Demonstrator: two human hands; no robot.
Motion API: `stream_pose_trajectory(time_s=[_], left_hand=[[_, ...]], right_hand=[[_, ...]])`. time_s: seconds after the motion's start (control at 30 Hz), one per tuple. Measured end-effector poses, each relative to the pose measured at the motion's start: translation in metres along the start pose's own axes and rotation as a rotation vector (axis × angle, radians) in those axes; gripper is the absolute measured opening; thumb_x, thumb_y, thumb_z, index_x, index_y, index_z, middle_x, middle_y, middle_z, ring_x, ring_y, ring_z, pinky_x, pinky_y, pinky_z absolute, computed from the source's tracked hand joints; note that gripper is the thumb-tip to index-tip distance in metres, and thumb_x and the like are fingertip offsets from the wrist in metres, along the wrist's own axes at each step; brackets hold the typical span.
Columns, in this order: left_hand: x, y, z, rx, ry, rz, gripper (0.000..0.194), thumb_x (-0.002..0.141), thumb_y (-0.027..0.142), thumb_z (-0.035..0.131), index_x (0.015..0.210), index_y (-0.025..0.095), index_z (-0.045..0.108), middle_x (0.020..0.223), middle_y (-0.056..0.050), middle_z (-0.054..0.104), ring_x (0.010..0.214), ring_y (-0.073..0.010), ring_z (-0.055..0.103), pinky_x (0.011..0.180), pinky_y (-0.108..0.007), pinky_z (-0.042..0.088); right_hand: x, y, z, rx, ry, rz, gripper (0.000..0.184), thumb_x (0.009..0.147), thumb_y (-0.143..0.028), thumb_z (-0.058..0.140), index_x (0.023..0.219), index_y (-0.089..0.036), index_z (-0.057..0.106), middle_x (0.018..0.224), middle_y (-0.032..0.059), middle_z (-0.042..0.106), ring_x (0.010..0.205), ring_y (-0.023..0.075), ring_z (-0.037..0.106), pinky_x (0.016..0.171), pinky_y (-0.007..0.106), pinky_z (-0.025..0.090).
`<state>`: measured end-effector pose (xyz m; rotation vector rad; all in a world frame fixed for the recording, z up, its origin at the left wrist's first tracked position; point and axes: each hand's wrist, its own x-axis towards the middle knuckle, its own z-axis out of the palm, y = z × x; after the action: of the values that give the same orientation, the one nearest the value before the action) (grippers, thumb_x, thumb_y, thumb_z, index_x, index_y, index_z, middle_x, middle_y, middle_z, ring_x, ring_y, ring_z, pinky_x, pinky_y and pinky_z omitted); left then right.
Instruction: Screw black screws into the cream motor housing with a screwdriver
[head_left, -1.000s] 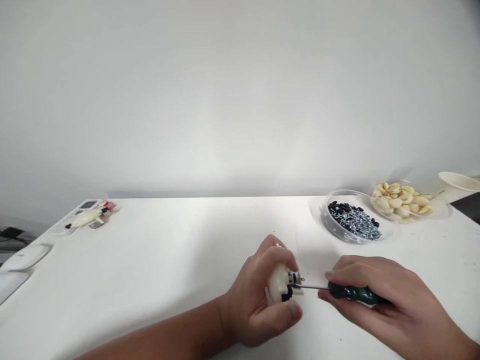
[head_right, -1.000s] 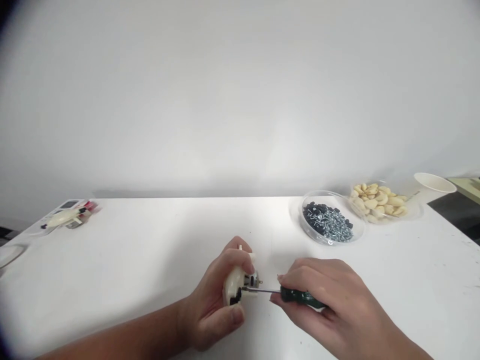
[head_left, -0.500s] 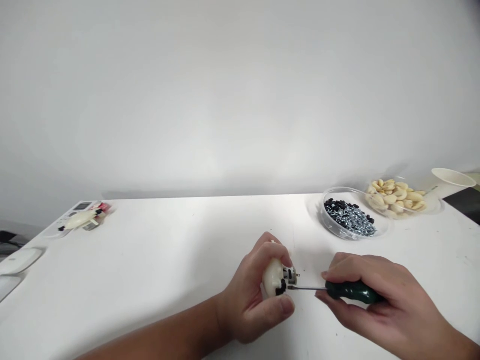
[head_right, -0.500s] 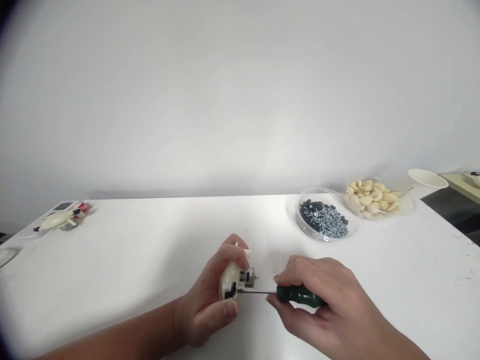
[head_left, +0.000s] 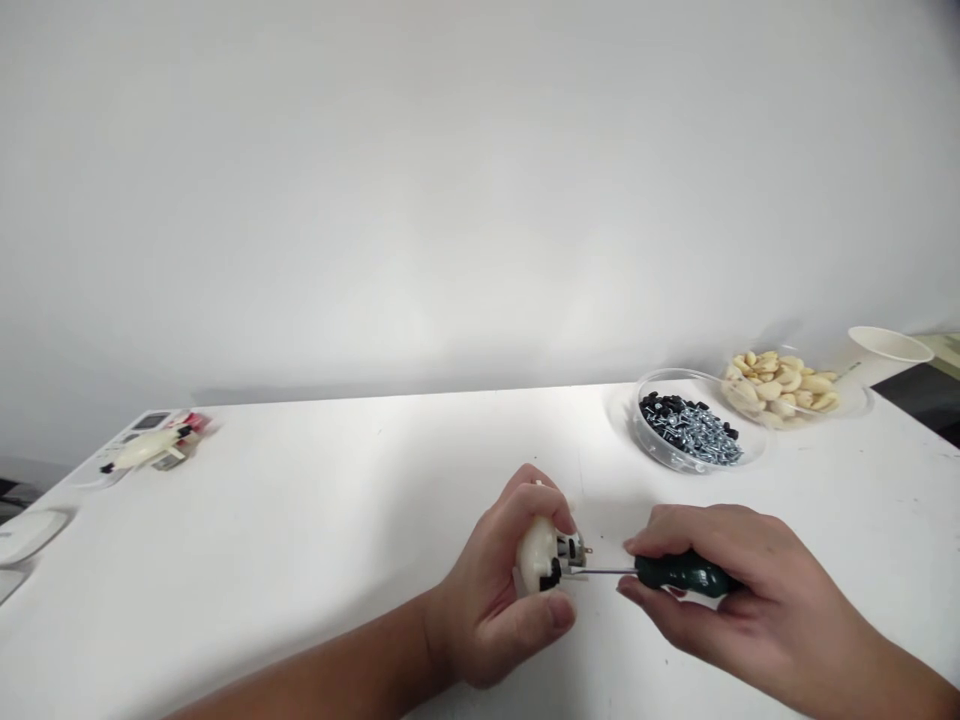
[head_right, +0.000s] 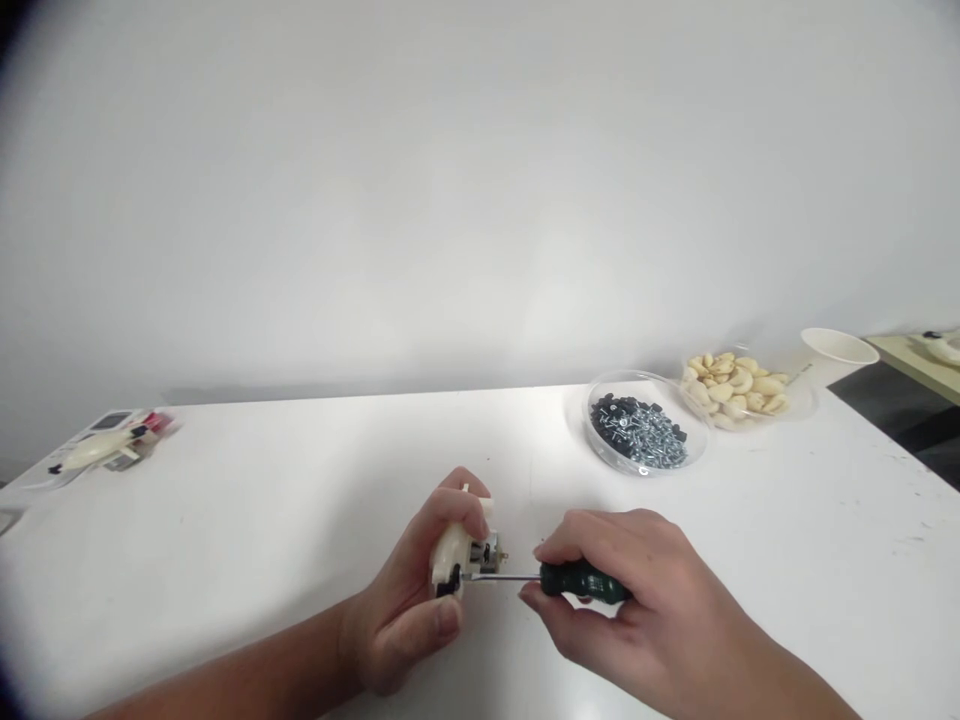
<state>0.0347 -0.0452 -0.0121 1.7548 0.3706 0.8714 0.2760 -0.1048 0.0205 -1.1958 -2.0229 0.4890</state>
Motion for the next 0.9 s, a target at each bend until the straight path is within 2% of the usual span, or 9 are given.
stream_pose_trajectory(time_s=[0.37,0.5,0.67,0.9], left_hand=[[0.0,0.0,-0.001,-0.033,-0.019,-0.033,0.038,0.095,0.053,0.058,0.117,0.025,0.047,0.105,-0.005,0.04,0.087,-0.0183,0.043,0.078,-0.034,0.035],[-0.001,0.001,-0.002,-0.037,-0.025,-0.042,0.037,0.096,0.053,0.057,0.118,0.025,0.046,0.106,-0.005,0.04,0.086,-0.018,0.042,0.078,-0.034,0.034],[-0.001,0.001,-0.002,-0.123,-0.073,-0.106,0.038,0.096,0.055,0.054,0.117,0.024,0.045,0.103,-0.004,0.039,0.083,-0.0176,0.04,0.075,-0.033,0.034],[-0.002,-0.001,-0.001,-0.237,-0.034,-0.255,0.038,0.096,0.053,0.056,0.116,0.022,0.047,0.102,-0.004,0.043,0.083,-0.0173,0.038,0.077,-0.033,0.033]], right_hand=[[-0.004,0.0,-0.005,-0.033,-0.067,-0.039,0.015,0.103,-0.034,0.068,0.116,-0.028,0.064,0.096,-0.0008,0.077,0.077,0.0171,0.072,0.071,0.03,0.052],[0.002,-0.001,-0.007,-0.064,-0.104,-0.057,0.016,0.106,-0.034,0.063,0.121,-0.028,0.062,0.096,-0.0005,0.075,0.077,0.0169,0.071,0.067,0.029,0.05],[0.005,-0.004,-0.004,-0.142,-0.1,-0.168,0.017,0.11,-0.028,0.054,0.125,-0.024,0.058,0.101,0.0046,0.077,0.081,0.0195,0.073,0.058,0.029,0.042],[0.0,-0.006,-0.001,-0.254,-0.094,-0.193,0.013,0.11,-0.024,0.05,0.113,-0.022,0.063,0.08,0.0013,0.072,0.063,0.0158,0.066,0.053,0.028,0.036]])
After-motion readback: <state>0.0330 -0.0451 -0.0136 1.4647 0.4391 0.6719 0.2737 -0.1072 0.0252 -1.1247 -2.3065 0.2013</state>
